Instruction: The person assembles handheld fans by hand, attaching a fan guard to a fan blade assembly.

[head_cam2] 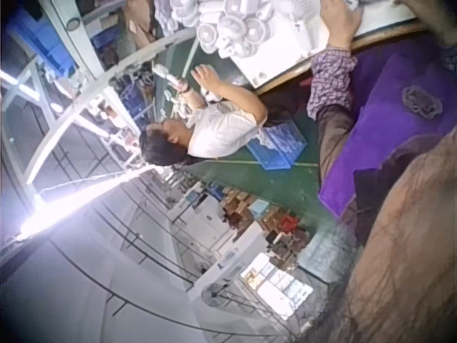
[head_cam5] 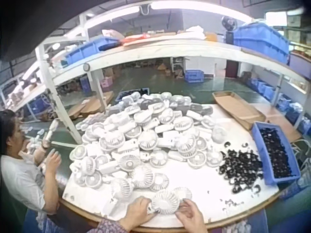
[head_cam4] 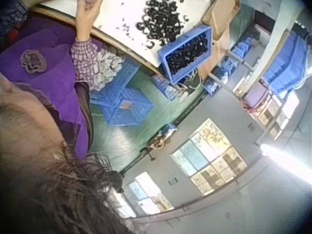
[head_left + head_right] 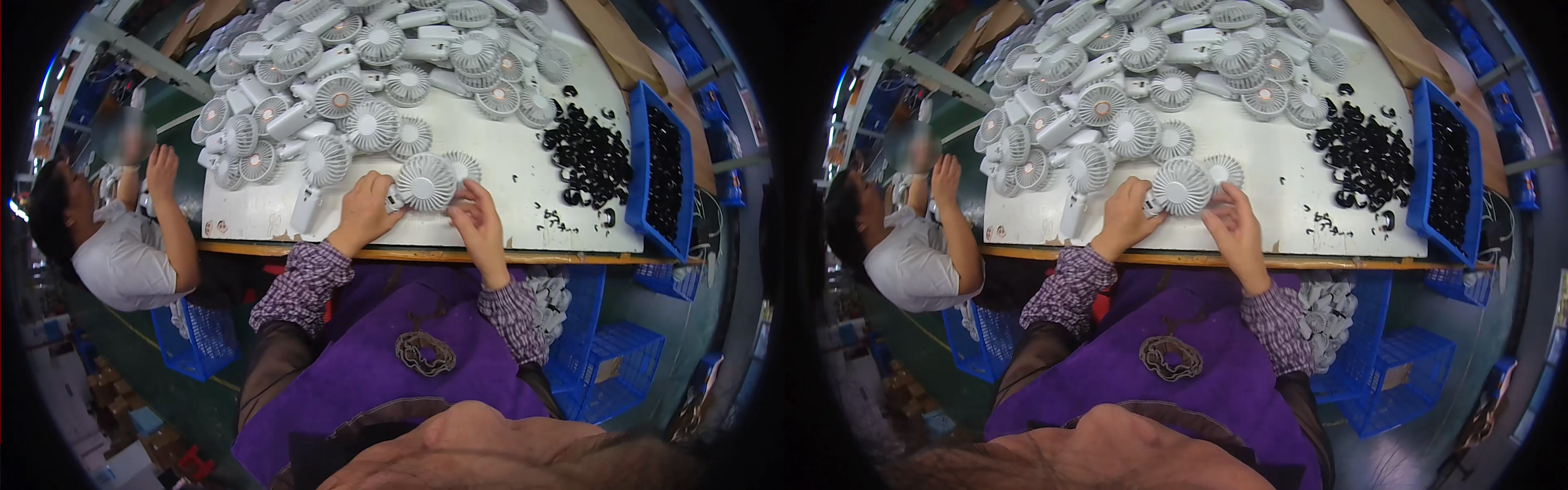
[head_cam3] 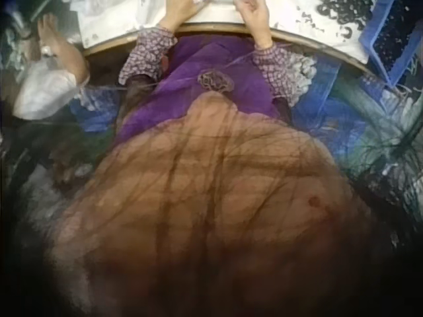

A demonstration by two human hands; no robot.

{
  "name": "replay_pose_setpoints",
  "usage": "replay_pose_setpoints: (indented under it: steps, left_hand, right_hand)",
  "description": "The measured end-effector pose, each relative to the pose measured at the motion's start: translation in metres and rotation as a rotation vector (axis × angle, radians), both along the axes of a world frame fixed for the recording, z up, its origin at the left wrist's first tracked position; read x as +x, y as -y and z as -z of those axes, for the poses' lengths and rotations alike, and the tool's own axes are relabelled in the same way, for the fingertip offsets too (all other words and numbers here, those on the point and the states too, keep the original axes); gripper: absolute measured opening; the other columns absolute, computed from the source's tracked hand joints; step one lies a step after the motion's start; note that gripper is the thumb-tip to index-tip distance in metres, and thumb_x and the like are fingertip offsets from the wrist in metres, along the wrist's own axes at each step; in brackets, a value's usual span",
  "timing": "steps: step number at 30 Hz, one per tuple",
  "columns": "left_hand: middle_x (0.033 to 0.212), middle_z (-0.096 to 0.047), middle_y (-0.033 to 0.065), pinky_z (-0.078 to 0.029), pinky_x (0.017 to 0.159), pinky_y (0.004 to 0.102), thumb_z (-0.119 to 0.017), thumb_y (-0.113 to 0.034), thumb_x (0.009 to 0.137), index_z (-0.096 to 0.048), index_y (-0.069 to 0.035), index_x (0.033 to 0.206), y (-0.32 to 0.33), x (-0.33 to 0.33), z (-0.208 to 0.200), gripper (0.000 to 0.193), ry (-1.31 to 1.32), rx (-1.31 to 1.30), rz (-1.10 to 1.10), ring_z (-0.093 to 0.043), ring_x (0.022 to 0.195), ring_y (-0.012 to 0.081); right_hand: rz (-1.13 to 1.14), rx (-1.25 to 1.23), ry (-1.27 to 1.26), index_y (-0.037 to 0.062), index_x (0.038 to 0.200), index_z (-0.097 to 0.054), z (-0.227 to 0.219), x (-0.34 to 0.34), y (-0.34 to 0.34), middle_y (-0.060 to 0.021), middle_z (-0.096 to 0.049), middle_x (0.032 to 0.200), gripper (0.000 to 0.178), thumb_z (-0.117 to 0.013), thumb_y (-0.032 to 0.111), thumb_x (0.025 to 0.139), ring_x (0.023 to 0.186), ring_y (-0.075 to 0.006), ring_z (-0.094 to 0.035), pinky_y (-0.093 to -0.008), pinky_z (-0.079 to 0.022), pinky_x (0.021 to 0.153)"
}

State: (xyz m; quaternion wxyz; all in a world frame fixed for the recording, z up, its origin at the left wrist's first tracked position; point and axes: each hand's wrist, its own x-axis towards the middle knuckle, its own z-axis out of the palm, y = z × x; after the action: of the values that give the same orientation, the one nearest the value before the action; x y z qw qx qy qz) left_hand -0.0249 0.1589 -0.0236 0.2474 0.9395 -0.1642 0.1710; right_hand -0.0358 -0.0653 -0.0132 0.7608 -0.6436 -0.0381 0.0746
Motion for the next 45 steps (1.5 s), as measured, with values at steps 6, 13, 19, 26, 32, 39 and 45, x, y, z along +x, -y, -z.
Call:
replay_pose_setpoints:
  steps: [6,13,19,26,32,39,45]
  left_hand:
    - [0.090,-0.051,0.0095,-0.048,0.065,0.0372,-0.081,-0.019,0.059,-0.052,-0.007,0.102,0.043,0.023,0.004,0.053,0.023,-0.089,0.121,-0.056,0.082,0.0284]
    - [0.091,-0.054,0.0117,-0.049,0.065,0.0352,-0.080,-0.033,0.065,-0.053,-0.005,0.105,0.056,0.005,0.004,0.055,0.006,-0.177,0.297,-0.058,0.081,0.0281]
    - [0.100,-0.056,0.0141,-0.048,0.074,0.0382,-0.072,-0.038,0.075,-0.050,-0.004,0.116,0.031,0.014,0.005,0.058,-0.131,-0.267,0.658,-0.059,0.085,0.0327]
    - [0.091,-0.059,0.0103,-0.045,0.071,0.0397,-0.067,-0.042,0.078,-0.053,-0.006,0.109,0.017,0.024,0.013,0.049,-0.288,-0.209,0.987,-0.059,0.083,0.0296]
    - [0.077,-0.060,0.0096,-0.047,0.060,0.0374,-0.066,-0.042,0.081,-0.057,-0.007,0.092,0.015,0.050,0.024,0.038,-0.353,-0.167,1.192,-0.061,0.069,0.0286]
    - [0.079,-0.065,0.0083,-0.051,0.063,0.0296,-0.072,-0.039,0.076,-0.063,-0.006,0.094,0.014,0.053,-0.007,0.039,-0.718,-0.239,0.860,-0.065,0.070,0.0182]
    - [0.083,-0.066,0.0120,-0.051,0.068,0.0323,-0.069,-0.040,0.078,-0.063,-0.004,0.098,0.025,0.034,-0.002,0.041,-0.718,-0.455,0.682,-0.065,0.075,0.0234]
  right_hand:
    - [0.138,0.111,0.037,-0.0023,0.132,-0.037,-0.001,0.013,0.002,-0.0129,-0.054,0.118,0.056,-0.065,0.017,0.087,0.106,-0.0172,-0.054,-0.0294,-0.045,0.092]
    - [0.236,-0.025,0.104,-0.0011,0.124,-0.047,-0.018,0.001,0.018,-0.0088,-0.056,0.113,0.044,-0.065,0.010,0.085,0.102,-0.0141,-0.054,-0.0256,-0.044,0.088]
    - [0.348,0.044,-0.033,-0.0017,0.124,-0.049,0.013,-0.002,0.040,-0.0090,-0.058,0.111,0.038,-0.058,0.012,0.089,0.100,-0.0146,-0.056,-0.0265,-0.044,0.089]
    - [0.446,0.115,-0.115,-0.0029,0.127,-0.047,0.019,-0.029,0.051,-0.0129,-0.058,0.117,0.043,-0.053,0.020,0.092,0.107,-0.0204,-0.057,-0.0323,-0.045,0.093]
    - [0.498,0.115,-0.148,-0.0029,0.124,-0.049,0.019,-0.040,0.043,-0.0127,-0.060,0.112,0.039,-0.053,0.018,0.091,0.103,-0.0194,-0.059,-0.0314,-0.047,0.091]
    - [0.488,0.122,-0.090,-0.0025,0.125,-0.049,-0.002,-0.012,0.035,-0.0119,-0.060,0.112,0.036,-0.051,0.015,0.093,0.101,-0.0179,-0.059,-0.0299,-0.047,0.090]
    - [0.516,0.218,-0.142,-0.0013,0.119,-0.053,0.010,-0.006,0.040,-0.0073,-0.061,0.106,0.036,-0.058,0.020,0.091,0.095,-0.0126,-0.059,-0.0254,-0.047,0.084]
